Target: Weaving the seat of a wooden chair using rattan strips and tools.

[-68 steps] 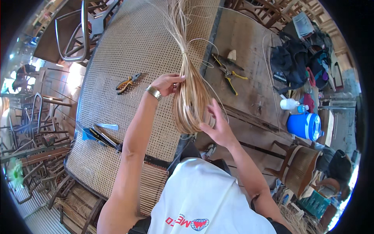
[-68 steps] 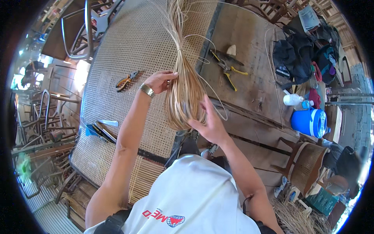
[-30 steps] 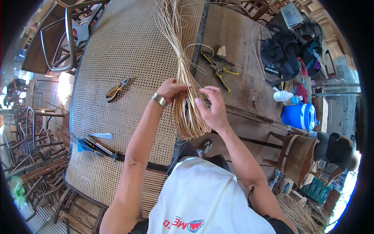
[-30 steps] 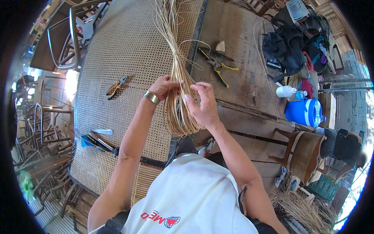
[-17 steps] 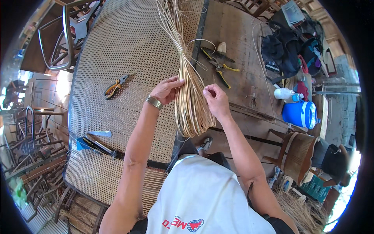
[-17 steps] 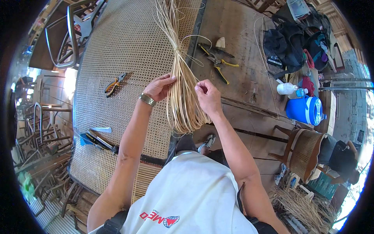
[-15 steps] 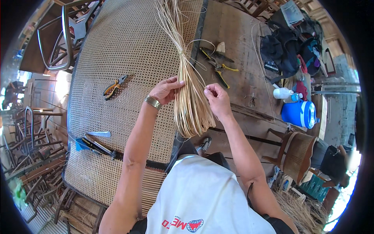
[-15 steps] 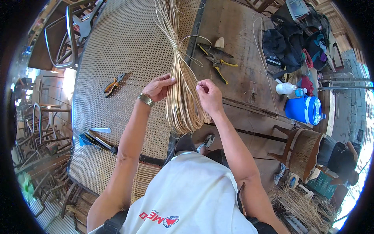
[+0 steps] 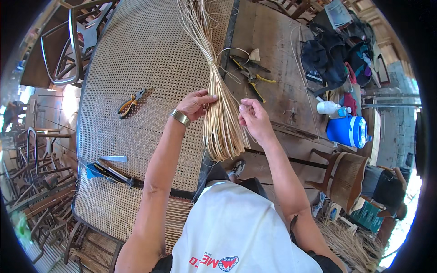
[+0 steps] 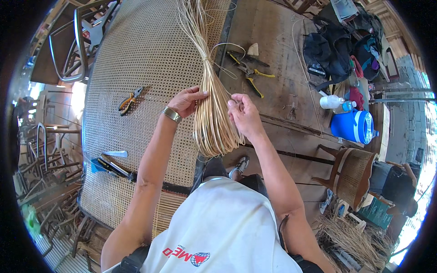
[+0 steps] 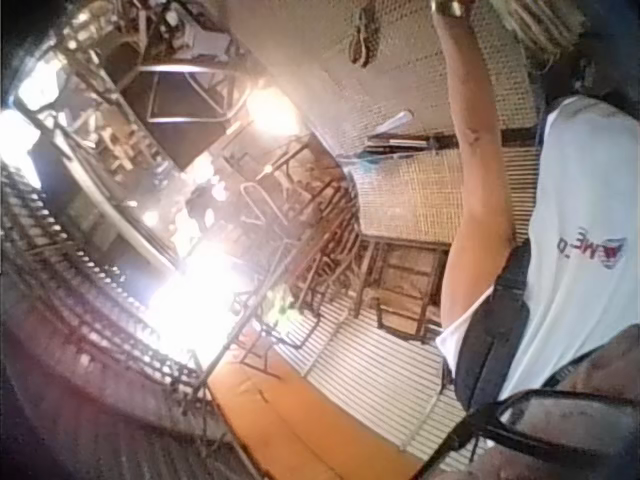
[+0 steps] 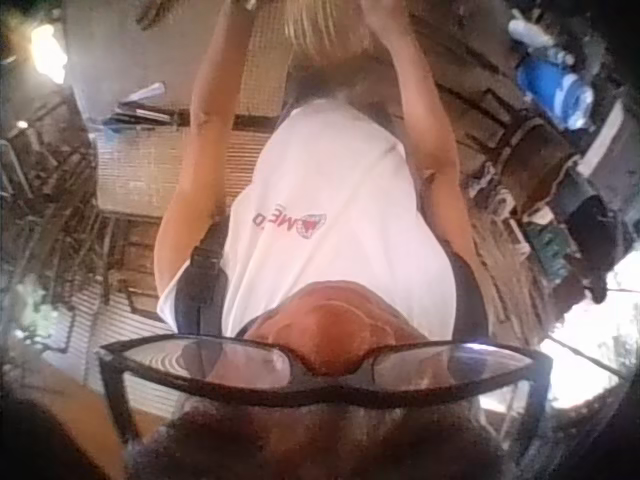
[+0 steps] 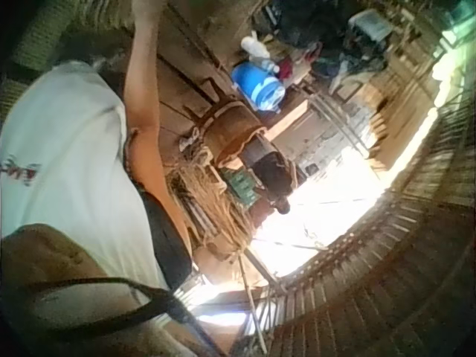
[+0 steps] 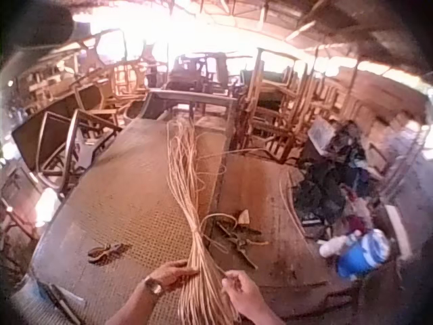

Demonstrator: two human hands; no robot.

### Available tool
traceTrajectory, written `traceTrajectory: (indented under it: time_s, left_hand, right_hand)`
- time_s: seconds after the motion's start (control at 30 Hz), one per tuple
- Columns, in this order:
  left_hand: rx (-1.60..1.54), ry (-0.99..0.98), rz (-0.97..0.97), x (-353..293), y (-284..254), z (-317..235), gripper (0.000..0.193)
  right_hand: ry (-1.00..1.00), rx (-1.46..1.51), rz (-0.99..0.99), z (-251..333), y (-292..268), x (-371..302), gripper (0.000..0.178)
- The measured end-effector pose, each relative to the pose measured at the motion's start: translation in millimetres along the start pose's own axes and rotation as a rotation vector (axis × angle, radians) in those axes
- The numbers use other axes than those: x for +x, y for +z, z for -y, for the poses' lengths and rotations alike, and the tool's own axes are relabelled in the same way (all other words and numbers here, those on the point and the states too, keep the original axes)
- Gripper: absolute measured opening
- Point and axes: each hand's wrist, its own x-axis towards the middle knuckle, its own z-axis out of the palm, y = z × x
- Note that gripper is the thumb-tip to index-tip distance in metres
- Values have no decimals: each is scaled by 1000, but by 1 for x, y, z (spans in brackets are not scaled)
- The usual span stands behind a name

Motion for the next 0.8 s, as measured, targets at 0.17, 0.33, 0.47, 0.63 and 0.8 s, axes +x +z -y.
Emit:
traceTrajectory:
  time_s: [0.17, 0.33, 0.47, 0.63, 0.8]
  left_hand:
    - [42, 1, 13, 1, -1, -4, 19]
    - [74, -1, -31, 8, 4, 3, 20]
    - [75, 19, -55, 8, 13, 2, 20]
    - [116, -5, -102, 6, 25, -1, 22]
    - [123, 34, -66, 15, 21, 3, 24]
  right_hand:
    - [-314, -324, -117, 25, 5, -52, 14]
    - [-337, -537, 47, 25, 18, -81, 19]
    - [-296, -612, 10, 9, 20, -78, 21]
    - [-383, -642, -92, -8, 10, -71, 21]
    - [-559, -705, -134, 5, 19, -76, 21]
